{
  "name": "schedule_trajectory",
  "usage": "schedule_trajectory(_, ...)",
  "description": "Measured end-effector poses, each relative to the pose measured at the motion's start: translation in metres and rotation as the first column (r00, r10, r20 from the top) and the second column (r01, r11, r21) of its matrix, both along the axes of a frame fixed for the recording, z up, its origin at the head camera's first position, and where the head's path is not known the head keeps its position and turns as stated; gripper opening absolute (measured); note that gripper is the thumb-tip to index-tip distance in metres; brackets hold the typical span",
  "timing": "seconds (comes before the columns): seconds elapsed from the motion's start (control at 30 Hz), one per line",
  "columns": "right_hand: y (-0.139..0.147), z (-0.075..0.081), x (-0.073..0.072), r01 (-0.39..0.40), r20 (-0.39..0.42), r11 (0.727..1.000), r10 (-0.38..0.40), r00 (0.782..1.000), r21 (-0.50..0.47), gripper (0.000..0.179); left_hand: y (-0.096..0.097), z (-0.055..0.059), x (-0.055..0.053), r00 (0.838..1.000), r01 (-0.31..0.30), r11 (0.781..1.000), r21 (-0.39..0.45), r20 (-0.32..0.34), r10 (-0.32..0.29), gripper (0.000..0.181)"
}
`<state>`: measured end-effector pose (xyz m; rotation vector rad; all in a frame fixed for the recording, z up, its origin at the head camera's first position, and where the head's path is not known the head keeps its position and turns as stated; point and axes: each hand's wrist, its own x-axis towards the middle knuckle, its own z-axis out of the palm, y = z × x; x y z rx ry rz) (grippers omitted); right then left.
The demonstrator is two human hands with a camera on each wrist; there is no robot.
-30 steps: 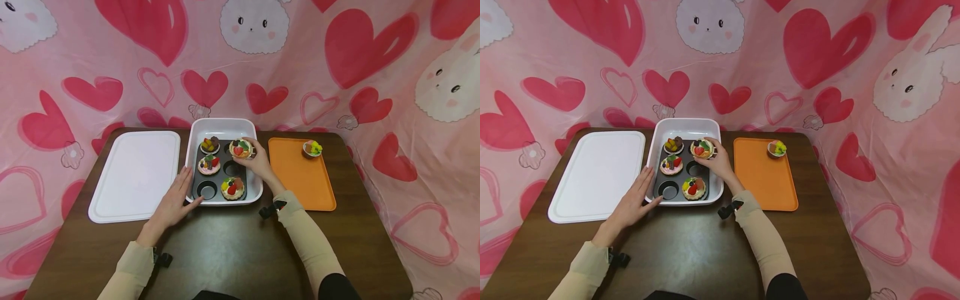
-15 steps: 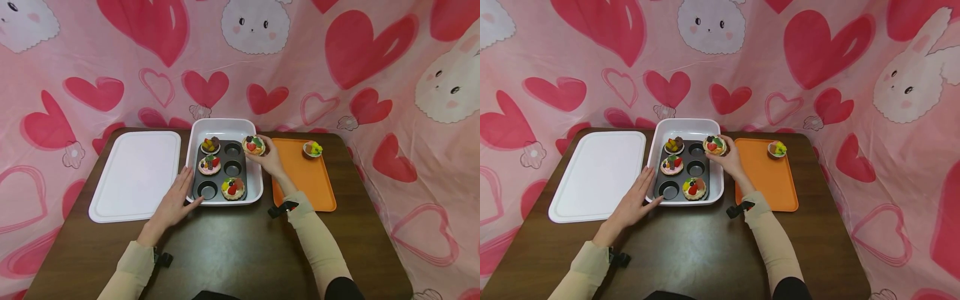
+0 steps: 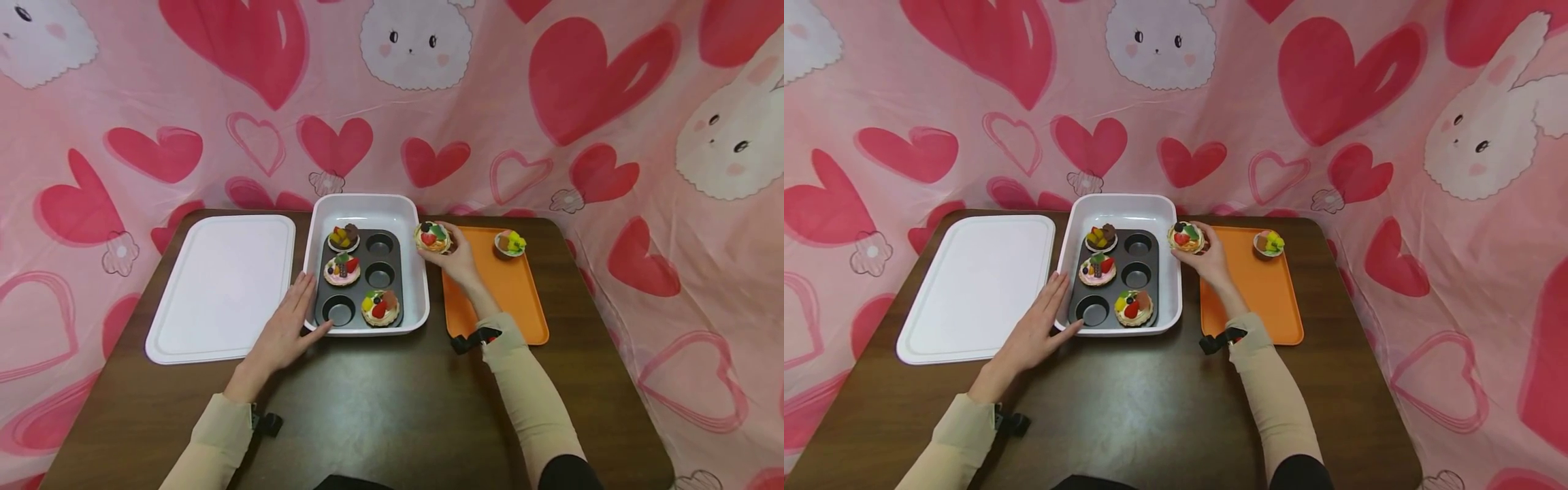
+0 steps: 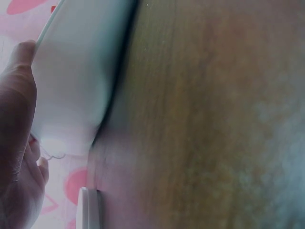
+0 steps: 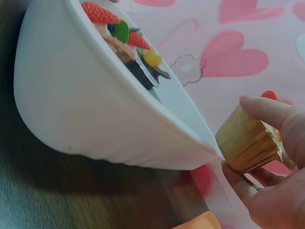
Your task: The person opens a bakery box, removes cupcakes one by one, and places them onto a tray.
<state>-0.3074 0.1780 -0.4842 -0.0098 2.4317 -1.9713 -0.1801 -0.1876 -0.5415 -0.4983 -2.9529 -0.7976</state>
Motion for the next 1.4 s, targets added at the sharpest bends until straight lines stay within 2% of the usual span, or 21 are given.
schedule_trajectory(0.33,0.017,-0.008,-0.002,0.047,0.034,0.999,-0.048,0.998,0.027,0.076,0.0,0.003,0.001,1.0,0.004,1.0,-0.003,0.009,-0.003,0.104)
schedule_trajectory(0.63,0.029,-0.016,-0.009,0.093,0.026,0.995,-0.094,0.995,0.023,0.076,0.0,0.001,0.001,1.0,0.004,1.0,0.001,0.0,-0.004,0.104)
schedule_trajectory(0.93,0.039,-0.02,-0.018,0.139,0.058,0.989,-0.142,0.988,0.058,0.081,0.0,0.001,0.002,1.0,0.001,1.0,0.005,-0.02,-0.001,0.103)
schedule_trajectory(1.17,0.042,-0.025,-0.024,0.166,0.013,0.984,-0.167,0.986,0.062,0.079,0.0,0.002,0.002,1.0,0.004,1.0,0.003,-0.011,-0.004,0.103)
schedule_trajectory(1.4,0.044,-0.03,-0.03,0.188,0.004,0.973,-0.19,0.982,0.13,0.08,0.0,0.003,0.002,1.0,0.005,1.0,0.002,-0.007,-0.005,0.103)
